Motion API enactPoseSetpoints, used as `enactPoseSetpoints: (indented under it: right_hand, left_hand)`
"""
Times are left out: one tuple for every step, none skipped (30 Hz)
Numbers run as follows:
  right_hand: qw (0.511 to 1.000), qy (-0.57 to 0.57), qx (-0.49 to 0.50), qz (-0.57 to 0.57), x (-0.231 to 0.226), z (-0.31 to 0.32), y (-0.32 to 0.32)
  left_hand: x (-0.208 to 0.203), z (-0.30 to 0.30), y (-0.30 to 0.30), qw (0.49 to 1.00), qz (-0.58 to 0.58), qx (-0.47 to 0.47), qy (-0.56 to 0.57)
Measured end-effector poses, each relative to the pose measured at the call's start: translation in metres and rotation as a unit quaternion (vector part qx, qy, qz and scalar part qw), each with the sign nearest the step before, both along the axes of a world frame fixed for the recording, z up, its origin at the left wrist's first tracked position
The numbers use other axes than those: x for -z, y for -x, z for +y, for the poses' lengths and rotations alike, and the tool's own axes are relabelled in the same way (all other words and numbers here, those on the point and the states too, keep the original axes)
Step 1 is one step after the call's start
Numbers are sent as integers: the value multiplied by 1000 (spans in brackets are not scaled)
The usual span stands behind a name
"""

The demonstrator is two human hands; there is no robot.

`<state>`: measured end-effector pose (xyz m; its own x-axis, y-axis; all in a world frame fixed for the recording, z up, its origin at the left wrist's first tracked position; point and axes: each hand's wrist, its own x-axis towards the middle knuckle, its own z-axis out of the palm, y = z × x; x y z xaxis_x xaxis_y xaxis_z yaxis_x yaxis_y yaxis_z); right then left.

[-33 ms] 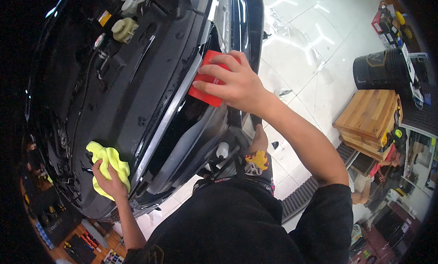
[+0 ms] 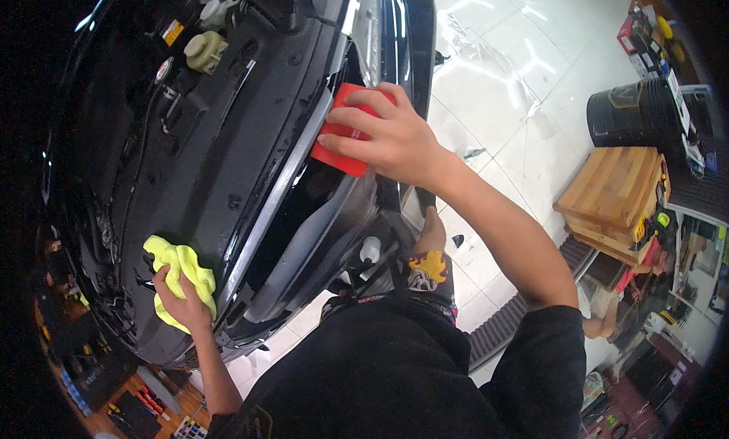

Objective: The person applies a transparent protective film to the front bumper of a black car. They use a red squeegee to smooth the film and a blue blade to trim excess material along the edges, then wipe the surface with a yellow cloth.

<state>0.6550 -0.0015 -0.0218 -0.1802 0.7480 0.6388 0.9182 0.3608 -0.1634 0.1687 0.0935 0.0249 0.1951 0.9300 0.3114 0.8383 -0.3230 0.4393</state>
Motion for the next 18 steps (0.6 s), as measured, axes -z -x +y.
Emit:
enactPoseSetpoints:
  right_hand:
    - [1000, -11, 4, -26, 1, 1, -2]
    - [999, -16, 26, -20, 0, -4, -4]
    - [999, -22, 48, -13, -3, -13, -6]
    - [997, -26, 71, -1, -1, -20, -3]
    - [992, -30, 112, 41, 1, -25, 2]
    - [991, -35, 123, 45, 4, -24, 2]
    - [989, -38, 136, 50, 8, -25, 3]
    - [987, -41, 148, 55, 9, -24, 5]
    - [986, -36, 140, 77, 10, -21, 11]
    - [986, -32, 142, 81, 11, -19, 16]
    - [986, -29, 144, 85, 12, -16, 22]
    - [985, -26, 144, 89, 12, -15, 28]
    - [985, -21, 147, 88, 11, -14, 36]
    - [985, -12, 152, 84, 10, -14, 37]
    - [984, -2, 158, 81, 7, -15, 36]
    - [984, 7, 161, 77, 6, -16, 35]
    - [984, 3, 161, 77, 6, -13, 30]
    - [987, -3, 149, 67, 7, -10, 24]
  left_hand:
    - [0, 0, 0, 1000, -6, -5, 4]
    - [0, -1, 0, 1000, -11, -10, 8]
    - [0, -1, -2, 1000, -17, -11, 11]
    - [-1, -1, -2, 1000, -18, -12, 14]
    - [-2, -1, -2, 1000, -18, -13, 17]
    - [-2, 0, -2, 1000, -21, -14, 14]
    - [-1, 0, -3, 1000, -23, -14, 12]
    - [0, 1, -3, 1000, -25, -13, 9]
    - [2, 1, 2, 999, -35, -18, 17]
    - [4, 3, 5, 998, -47, -22, 24]
    - [6, 5, 8, 997, -59, -27, 30]
    - [7, 6, 9, 998, -52, -23, 26]
    - [7, 6, 10, 998, -46, -23, 22]
    - [5, 6, 10, 999, -39, -22, 19]
    - [4, 6, 9, 999, -37, -15, 13]
    - [4, 6, 7, 999, -36, -11, 7]
    - [4, 5, 6, 999, -34, -6, 2]
    - [3, 3, 8, 999, -44, -12, 8]
